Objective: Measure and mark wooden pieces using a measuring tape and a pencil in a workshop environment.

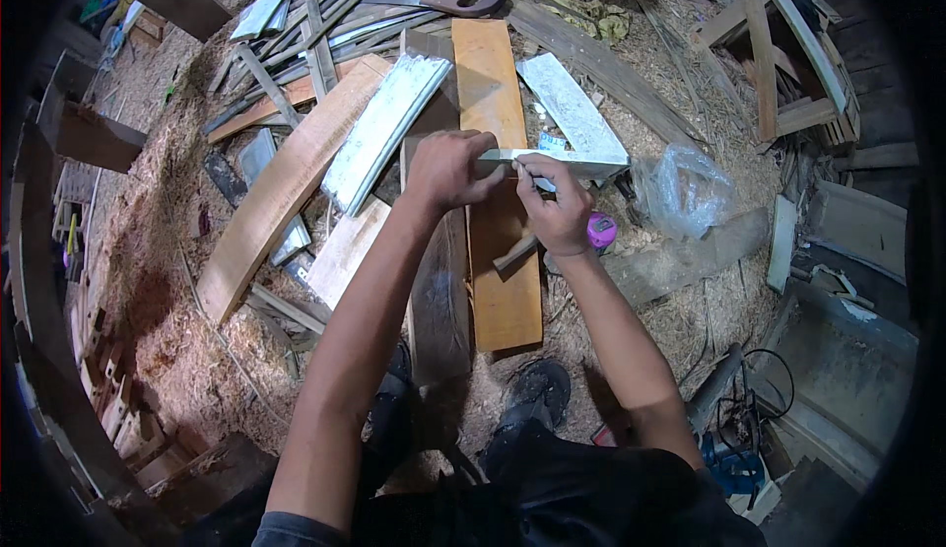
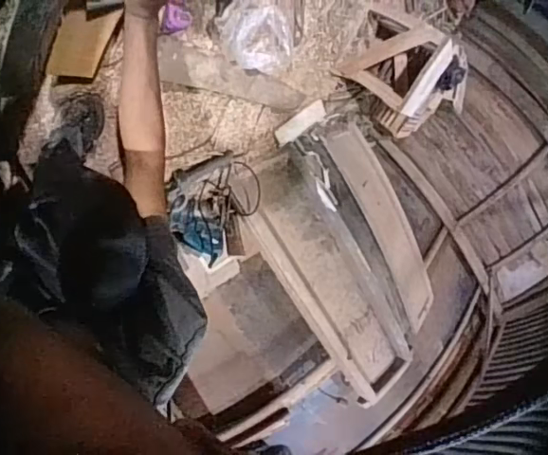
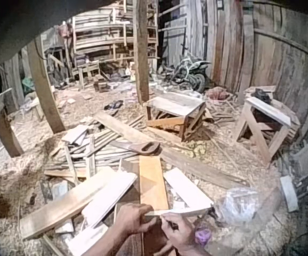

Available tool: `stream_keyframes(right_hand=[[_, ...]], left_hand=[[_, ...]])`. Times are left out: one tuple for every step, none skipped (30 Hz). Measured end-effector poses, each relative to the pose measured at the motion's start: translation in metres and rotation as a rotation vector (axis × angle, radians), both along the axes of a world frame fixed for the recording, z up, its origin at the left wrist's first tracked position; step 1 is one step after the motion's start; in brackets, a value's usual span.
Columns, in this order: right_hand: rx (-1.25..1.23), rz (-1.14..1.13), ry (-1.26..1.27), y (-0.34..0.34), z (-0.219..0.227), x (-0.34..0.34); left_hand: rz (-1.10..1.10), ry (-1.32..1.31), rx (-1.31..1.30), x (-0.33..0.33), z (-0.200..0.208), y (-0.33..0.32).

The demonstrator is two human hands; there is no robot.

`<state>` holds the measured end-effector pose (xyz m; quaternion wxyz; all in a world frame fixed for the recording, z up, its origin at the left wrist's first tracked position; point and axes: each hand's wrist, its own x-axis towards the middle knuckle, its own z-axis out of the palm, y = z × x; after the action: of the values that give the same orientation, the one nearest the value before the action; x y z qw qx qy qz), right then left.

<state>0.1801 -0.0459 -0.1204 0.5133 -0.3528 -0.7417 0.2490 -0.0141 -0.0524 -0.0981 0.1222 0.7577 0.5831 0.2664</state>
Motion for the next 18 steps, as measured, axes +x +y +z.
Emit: stream_keyframes(right_hand=[[-0.009, -0.004, -0.001, -0.001, 0.001, -0.002], [-0.018, -0.009, -0.003, -0.002, 0.001, -0.003], [-0.019, -0.009, -0.005, -0.002, 0.001, -0.004], [-0.011, -0.023, 0.002, -0.003, 0.004, -0.006], [-0.004, -0.038, 0.009, -0.004, 0.006, -0.005], [-0.009, -0.039, 0.005, -0.007, 0.009, -0.003], [0.013, -0.044, -0.084, -0.013, 0.013, -0.001], [0.035, -0.048, -0.173, -0.019, 0.014, 0.001], [0.024, -0.055, -0.151, -0.026, 0.013, 0.001], [0.019, -0.057, -0.153, -0.031, 0.014, 0.001], [-0.028, -0.068, -0.197, -0.036, 0.017, 0.002], [-0.076, -0.078, -0.241, -0.04, 0.02, 0.003], [-0.151, -0.091, -0.226, -0.043, 0.02, 0.004], [-0.157, -0.091, -0.23, -0.046, 0.022, 0.006], [-0.289, -0.103, -0.218, -0.047, 0.025, 0.008], [-0.423, -0.112, -0.202, -0.049, 0.03, 0.009], [-0.483, -0.098, -0.211, -0.049, 0.035, 0.01], [-0.49, -0.094, -0.213, -0.047, 0.03, 0.012]], left_hand=[[0.021, 0.001, -0.003, 0.0, 0.0, 0.0], [0.021, 0.0, -0.004, -0.001, 0.0, 0.0], [-0.001, 0.015, 0.001, -0.002, 0.0, -0.001], [-0.022, 0.028, 0.003, -0.002, 0.002, -0.001], [-0.023, 0.025, -0.001, 0.0, 0.003, -0.004], [-0.024, 0.014, -0.052, 0.003, 0.004, -0.01], [-0.026, 0.005, -0.104, 0.004, 0.004, -0.017], [-0.027, 0.003, -0.111, 0.007, 0.001, -0.023], [-0.005, 0.012, -0.123, 0.011, -0.001, -0.029], [0.018, 0.022, -0.134, 0.014, -0.004, -0.035], [0.011, 0.035, -0.096, 0.017, -0.008, -0.043], [0.009, 0.033, -0.102, 0.02, -0.015, -0.048], [0.023, 0.098, -0.027, 0.024, -0.02, -0.053], [0.037, 0.162, 0.047, 0.028, -0.025, -0.058], [0.046, 0.142, -0.114, 0.033, -0.031, -0.061], [0.049, 0.142, -0.122, 0.035, -0.035, -0.064], [0.069, 0.152, -0.086, 0.037, -0.039, -0.067], [0.09, 0.162, -0.05, 0.036, -0.042, -0.07]])
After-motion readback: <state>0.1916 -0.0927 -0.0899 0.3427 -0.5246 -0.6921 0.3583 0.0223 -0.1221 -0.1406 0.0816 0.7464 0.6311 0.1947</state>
